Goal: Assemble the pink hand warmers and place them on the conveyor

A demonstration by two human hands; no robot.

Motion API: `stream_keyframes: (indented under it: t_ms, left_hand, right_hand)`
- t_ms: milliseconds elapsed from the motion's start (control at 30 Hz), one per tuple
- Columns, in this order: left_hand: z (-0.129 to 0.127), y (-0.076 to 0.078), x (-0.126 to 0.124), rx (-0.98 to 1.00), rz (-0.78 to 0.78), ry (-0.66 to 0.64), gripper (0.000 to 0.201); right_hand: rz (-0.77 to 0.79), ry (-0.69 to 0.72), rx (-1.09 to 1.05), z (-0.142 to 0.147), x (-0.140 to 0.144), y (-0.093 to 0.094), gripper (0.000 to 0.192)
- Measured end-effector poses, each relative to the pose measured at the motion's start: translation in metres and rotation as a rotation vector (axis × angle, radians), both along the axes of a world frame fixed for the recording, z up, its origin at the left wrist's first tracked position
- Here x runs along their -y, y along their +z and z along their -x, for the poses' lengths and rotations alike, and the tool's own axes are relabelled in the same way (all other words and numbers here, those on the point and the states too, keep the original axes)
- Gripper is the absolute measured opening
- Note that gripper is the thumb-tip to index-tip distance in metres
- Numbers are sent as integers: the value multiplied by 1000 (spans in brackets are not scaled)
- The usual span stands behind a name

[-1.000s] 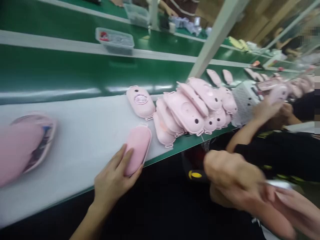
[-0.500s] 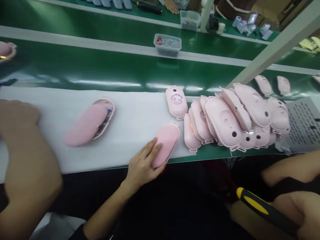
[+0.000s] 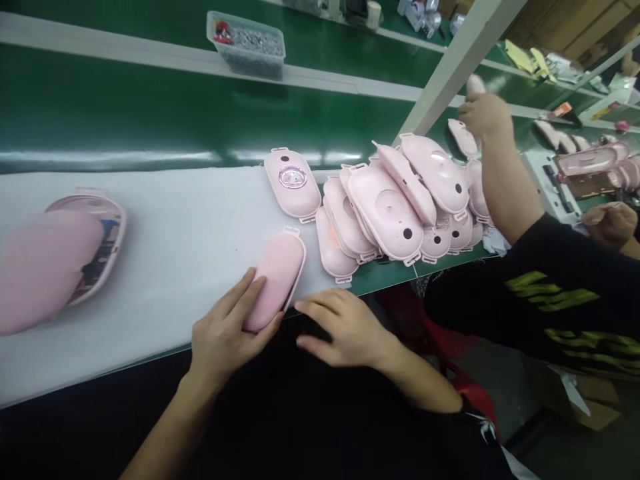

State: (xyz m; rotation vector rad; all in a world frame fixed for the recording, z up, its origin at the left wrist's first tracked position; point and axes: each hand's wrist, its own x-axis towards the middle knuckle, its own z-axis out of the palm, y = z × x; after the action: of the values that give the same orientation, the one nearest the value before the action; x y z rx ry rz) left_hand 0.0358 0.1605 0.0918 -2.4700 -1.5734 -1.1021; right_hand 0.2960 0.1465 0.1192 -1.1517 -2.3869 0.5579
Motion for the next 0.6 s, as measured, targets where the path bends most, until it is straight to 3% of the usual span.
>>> stream_keyframes:
  t_ms: [133, 333, 433, 533, 600]
  left_hand:
    - [1, 9, -3, -12, 8, -4, 57]
    - [-7, 1, 1, -21, 29, 0, 66]
    - [-4, -9, 6, 13, 83, 14, 73]
    - [11, -13, 7, 105, 224, -77, 74]
    - [25, -11, 6, 184, 321, -185, 71]
  right_hand:
    - [-232, -14, 91, 22, -17, -4, 40]
    - [-215, -41, 271, 22, -17, 5, 39]
    - [-265, 9, 159, 12, -14, -2, 39]
    - [-397, 6, 3, 9, -18, -7, 42]
    - [-370, -10, 51, 16, -28, -7, 48]
